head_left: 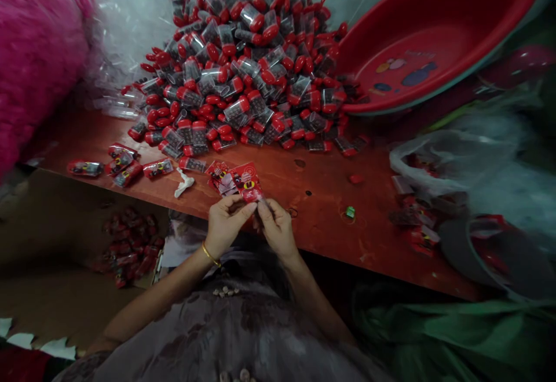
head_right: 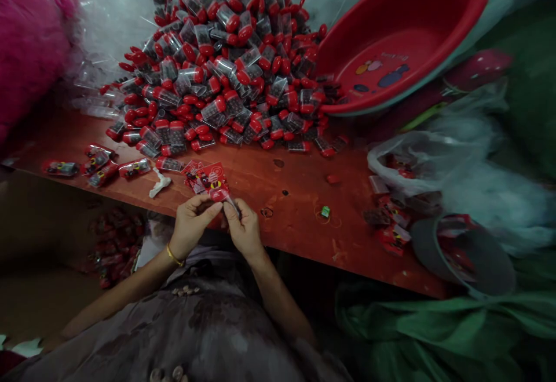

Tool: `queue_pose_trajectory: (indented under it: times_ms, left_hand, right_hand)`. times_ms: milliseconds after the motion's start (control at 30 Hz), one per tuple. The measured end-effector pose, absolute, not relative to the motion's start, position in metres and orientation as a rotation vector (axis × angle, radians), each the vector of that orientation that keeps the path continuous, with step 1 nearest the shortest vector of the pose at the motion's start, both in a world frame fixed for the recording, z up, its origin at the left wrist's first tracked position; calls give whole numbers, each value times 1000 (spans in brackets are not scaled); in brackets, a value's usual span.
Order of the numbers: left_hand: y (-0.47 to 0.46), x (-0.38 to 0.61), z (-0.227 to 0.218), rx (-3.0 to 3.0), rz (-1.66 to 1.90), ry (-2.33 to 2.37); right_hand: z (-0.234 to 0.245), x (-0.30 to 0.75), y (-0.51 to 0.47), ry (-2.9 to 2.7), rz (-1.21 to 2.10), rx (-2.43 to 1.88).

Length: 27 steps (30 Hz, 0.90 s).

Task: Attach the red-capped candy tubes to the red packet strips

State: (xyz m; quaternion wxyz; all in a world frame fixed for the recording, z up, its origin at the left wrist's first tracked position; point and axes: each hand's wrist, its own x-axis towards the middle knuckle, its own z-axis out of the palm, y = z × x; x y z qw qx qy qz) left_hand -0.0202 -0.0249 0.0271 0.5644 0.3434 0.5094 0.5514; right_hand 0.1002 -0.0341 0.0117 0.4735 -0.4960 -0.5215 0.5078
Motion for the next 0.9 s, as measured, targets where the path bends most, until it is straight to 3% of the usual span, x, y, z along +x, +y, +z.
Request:
queue_pose_trajectory:
  times_ms: [400,600,900]
  left_hand:
    - [-11,-10,25,731,1116,1039]
    - [-15,-12,41,568,1063,992]
    - [-21,-13,33,706,982,951]
  right_hand:
    - [5,91,-35,-1180,1240,-1228]
    - [7,92,-40,-1028,1562,-1041]
    - [8,89,-43,-975,1495,-1070]
